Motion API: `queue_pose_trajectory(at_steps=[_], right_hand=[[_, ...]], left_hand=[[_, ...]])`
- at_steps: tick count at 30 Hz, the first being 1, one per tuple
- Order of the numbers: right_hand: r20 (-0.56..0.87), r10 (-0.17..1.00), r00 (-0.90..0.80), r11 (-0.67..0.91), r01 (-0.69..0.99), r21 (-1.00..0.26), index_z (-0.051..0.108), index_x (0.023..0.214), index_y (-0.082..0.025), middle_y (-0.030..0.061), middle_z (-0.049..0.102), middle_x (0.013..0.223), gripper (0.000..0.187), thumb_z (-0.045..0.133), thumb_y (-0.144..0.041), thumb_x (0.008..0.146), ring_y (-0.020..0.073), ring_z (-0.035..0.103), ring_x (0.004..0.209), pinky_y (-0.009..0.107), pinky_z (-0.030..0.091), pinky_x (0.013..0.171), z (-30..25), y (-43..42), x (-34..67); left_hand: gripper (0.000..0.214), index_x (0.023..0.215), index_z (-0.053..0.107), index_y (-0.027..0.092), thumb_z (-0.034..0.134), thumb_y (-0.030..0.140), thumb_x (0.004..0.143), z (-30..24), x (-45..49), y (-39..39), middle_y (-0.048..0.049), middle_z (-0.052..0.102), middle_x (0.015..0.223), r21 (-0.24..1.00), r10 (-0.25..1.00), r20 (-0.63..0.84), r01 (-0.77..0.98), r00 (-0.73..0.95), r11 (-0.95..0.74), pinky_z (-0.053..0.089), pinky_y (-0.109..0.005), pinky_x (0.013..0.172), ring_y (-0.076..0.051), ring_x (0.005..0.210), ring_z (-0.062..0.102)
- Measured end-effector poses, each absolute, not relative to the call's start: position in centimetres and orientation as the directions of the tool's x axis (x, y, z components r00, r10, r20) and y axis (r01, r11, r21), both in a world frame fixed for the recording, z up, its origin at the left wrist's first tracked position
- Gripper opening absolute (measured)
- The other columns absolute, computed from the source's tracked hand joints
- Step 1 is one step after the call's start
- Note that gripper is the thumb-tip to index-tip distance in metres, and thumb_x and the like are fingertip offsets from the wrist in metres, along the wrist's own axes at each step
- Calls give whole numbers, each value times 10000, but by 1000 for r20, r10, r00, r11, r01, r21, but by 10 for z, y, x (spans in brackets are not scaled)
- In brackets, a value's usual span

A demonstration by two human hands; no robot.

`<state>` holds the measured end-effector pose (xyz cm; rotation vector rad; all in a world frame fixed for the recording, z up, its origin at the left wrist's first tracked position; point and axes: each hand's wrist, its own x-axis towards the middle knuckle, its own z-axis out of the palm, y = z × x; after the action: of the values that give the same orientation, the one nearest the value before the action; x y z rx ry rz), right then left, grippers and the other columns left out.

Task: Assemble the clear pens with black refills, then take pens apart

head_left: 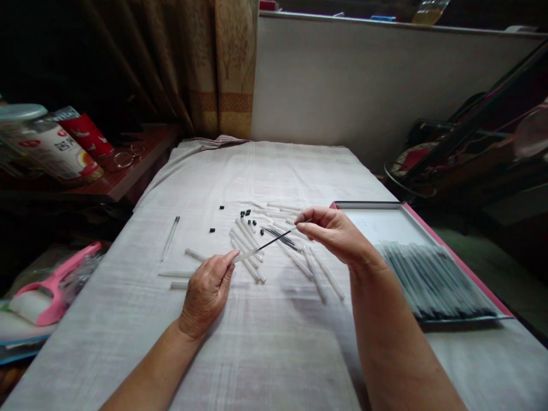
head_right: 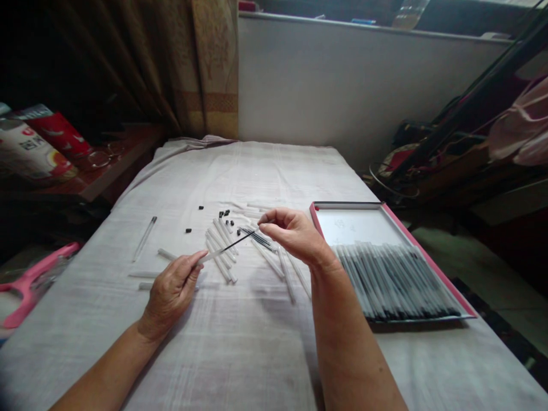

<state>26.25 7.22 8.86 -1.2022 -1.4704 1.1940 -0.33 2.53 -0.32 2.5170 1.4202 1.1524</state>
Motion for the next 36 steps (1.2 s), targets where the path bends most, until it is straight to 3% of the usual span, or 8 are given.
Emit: queue_pose_trajectory(at_steps=[7, 10, 15, 22, 27, 30, 33, 36], right_hand=[[50, 904, -425, 109, 114, -988, 681, 1049, -156, 41, 715, 825, 307, 659, -230, 752, 145, 642, 741, 277, 505, 678, 64, 73, 230], [73, 930, -361, 195, 314, -929, 587, 1262, -188, 67, 731, 995, 486, 559, -94, 786, 162, 669, 882, 295, 515, 770, 52, 79, 223], [43, 976, -213, 211, 879, -427, 714, 1074, -218, 89, 725, 1026, 282, 512, -174, 882, 211, 671, 915, 301, 484, 790, 37, 93, 211], [-59, 976, -210, 202, 972, -122, 694, 1024, -194, 129, 711, 1031, 232, 498, -263, 921, 252, 679, 933, 313, 489, 754, 32, 104, 186], [-62, 977, -203, 192, 970, -152, 652, 1128, -171, 151, 705, 1070, 285, 512, -166, 880, 267, 669, 979, 356, 494, 811, 34, 110, 184], [-5, 973, -231, 209, 889, -407, 675, 1135, -192, 112, 713, 1099, 321, 521, -157, 855, 232, 658, 1000, 340, 484, 861, 34, 101, 196], [0, 982, -190, 93, 479, -873, 721, 1020, -183, 76, 743, 981, 254, 563, -228, 825, 189, 679, 864, 290, 508, 727, 30, 78, 211], [-115, 986, -125, -107, 69, -992, 725, 947, -177, 69, 742, 865, 292, 686, -370, 732, 166, 664, 688, 227, 427, 493, 25, 50, 218]], left_hand=[[236, 1175, 555, 206, 443, 272, 978, -3, -3, 23, -50, 723, 945, 357, 762, 576, 748, 295, -559, 487, -333, 795, -195, 855, 658], [214, 1146, 548, 212, 424, 272, 982, -3, -4, 23, -46, 721, 949, 385, 770, 584, 747, 258, -542, 493, -334, 805, -197, 871, 660], [205, 1133, 562, 201, 439, 236, 973, -2, -6, 26, -58, 705, 964, 342, 731, 631, 753, 259, -562, 506, -331, 807, -197, 884, 657], [237, 1144, 616, 219, 469, 217, 957, -2, -7, 28, -60, 689, 973, 359, 746, 601, 737, 286, -572, 520, -342, 821, -197, 908, 644], [267, 1184, 612, 229, 472, 218, 956, -4, -6, 27, -59, 687, 977, 359, 749, 592, 735, 297, -576, 524, -343, 810, -198, 900, 641], [279, 1200, 605, 238, 471, 210, 957, -5, -6, 26, -56, 687, 983, 360, 748, 592, 732, 300, -579, 522, -346, 810, -199, 903, 639], [287, 1211, 598, 237, 467, 203, 958, -6, -4, 26, -59, 684, 992, 361, 753, 579, 731, 311, -579, 518, -351, 816, -202, 907, 635], [298, 1222, 597, 232, 471, 198, 954, -5, -2, 24, -61, 680, 988, 354, 748, 572, 721, 336, -595, 515, -346, 807, -202, 900, 632]])
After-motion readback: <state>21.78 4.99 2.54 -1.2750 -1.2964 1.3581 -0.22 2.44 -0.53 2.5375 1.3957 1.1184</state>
